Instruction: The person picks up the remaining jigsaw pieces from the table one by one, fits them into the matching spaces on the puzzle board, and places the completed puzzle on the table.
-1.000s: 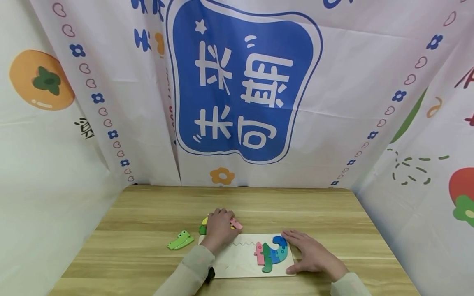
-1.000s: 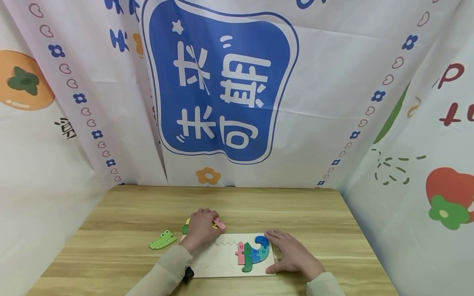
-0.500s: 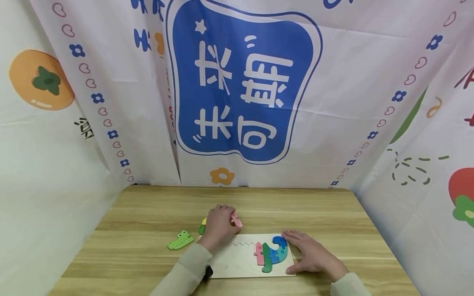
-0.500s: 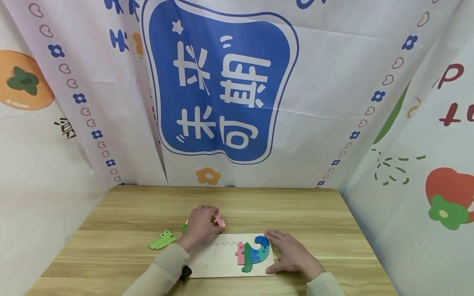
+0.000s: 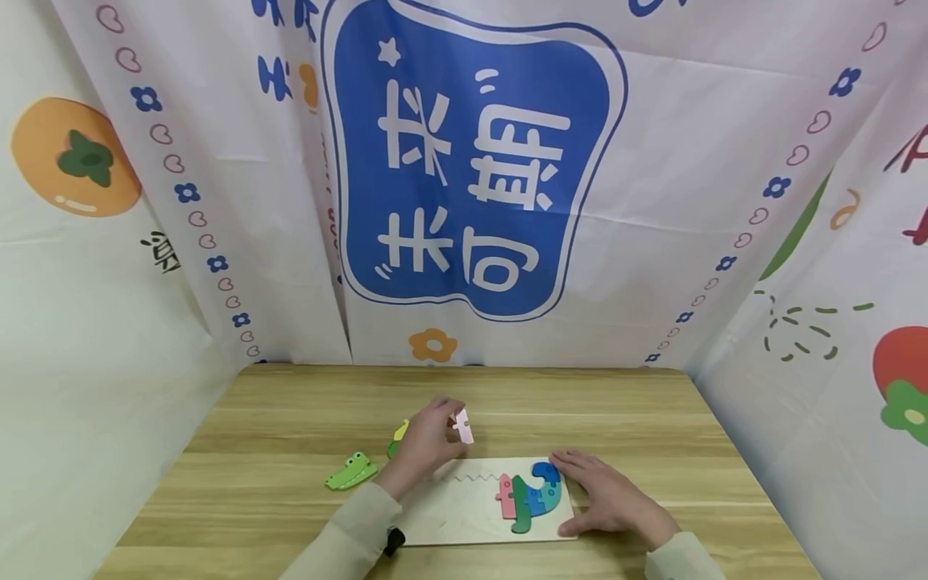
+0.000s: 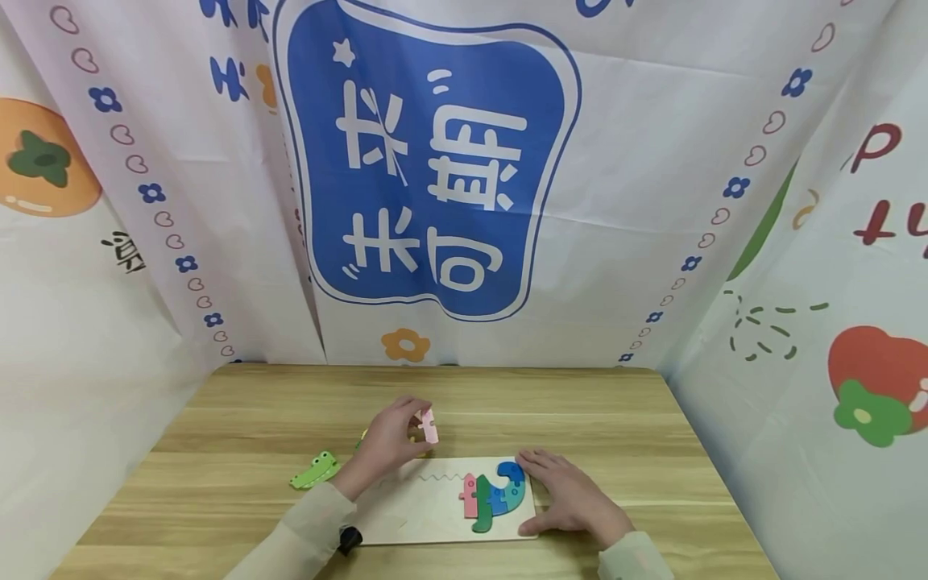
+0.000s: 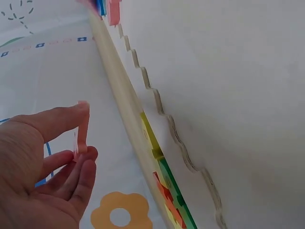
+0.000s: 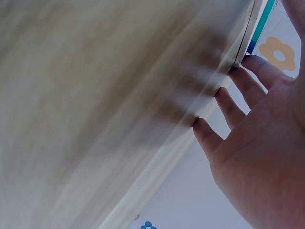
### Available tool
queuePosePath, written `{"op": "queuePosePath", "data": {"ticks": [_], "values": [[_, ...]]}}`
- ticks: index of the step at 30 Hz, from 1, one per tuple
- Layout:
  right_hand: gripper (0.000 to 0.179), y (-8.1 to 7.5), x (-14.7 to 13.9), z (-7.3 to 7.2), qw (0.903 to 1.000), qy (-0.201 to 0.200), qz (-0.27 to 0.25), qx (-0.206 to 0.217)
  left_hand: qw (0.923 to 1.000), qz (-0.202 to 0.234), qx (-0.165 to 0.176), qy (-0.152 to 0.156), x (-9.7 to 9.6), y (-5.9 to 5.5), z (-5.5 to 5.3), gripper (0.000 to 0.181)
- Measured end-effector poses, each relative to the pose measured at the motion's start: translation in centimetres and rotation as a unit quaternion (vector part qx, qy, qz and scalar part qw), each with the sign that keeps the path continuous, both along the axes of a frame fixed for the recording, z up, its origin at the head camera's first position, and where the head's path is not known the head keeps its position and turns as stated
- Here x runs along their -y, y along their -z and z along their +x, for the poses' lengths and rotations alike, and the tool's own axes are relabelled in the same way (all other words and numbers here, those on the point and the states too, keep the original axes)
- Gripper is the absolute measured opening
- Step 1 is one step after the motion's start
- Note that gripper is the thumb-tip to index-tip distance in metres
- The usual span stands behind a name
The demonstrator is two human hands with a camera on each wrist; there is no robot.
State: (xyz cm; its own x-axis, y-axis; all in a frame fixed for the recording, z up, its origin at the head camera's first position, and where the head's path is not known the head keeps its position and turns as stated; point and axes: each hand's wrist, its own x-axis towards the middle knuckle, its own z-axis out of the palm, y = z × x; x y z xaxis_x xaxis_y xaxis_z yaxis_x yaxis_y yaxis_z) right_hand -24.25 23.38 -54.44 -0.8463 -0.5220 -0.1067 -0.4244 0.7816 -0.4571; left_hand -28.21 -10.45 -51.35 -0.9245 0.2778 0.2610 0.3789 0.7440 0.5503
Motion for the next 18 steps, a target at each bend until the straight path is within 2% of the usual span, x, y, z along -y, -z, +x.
{"op": "queuePosePath", "data": {"ticks": [6,10,18], "values": [[0.109,-0.1,0.1,0.0,1.0,0.001,-0.001,0.001,0.9995,0.029,0.0,0.015,0.3,-0.5,0.6,0.066],[0.108,-0.2,0.1,0.0,1.0,0.001,0.0,0.0,0.9984,0.043,-0.004,0.035,0.5,-0.6,1.1,0.066],[0.108,-0.2,0.1,0.1,1.0,0.003,-0.001,0.005,0.9972,0.029,-0.013,0.068,1.0,-0.8,2.0,0.068]]}}
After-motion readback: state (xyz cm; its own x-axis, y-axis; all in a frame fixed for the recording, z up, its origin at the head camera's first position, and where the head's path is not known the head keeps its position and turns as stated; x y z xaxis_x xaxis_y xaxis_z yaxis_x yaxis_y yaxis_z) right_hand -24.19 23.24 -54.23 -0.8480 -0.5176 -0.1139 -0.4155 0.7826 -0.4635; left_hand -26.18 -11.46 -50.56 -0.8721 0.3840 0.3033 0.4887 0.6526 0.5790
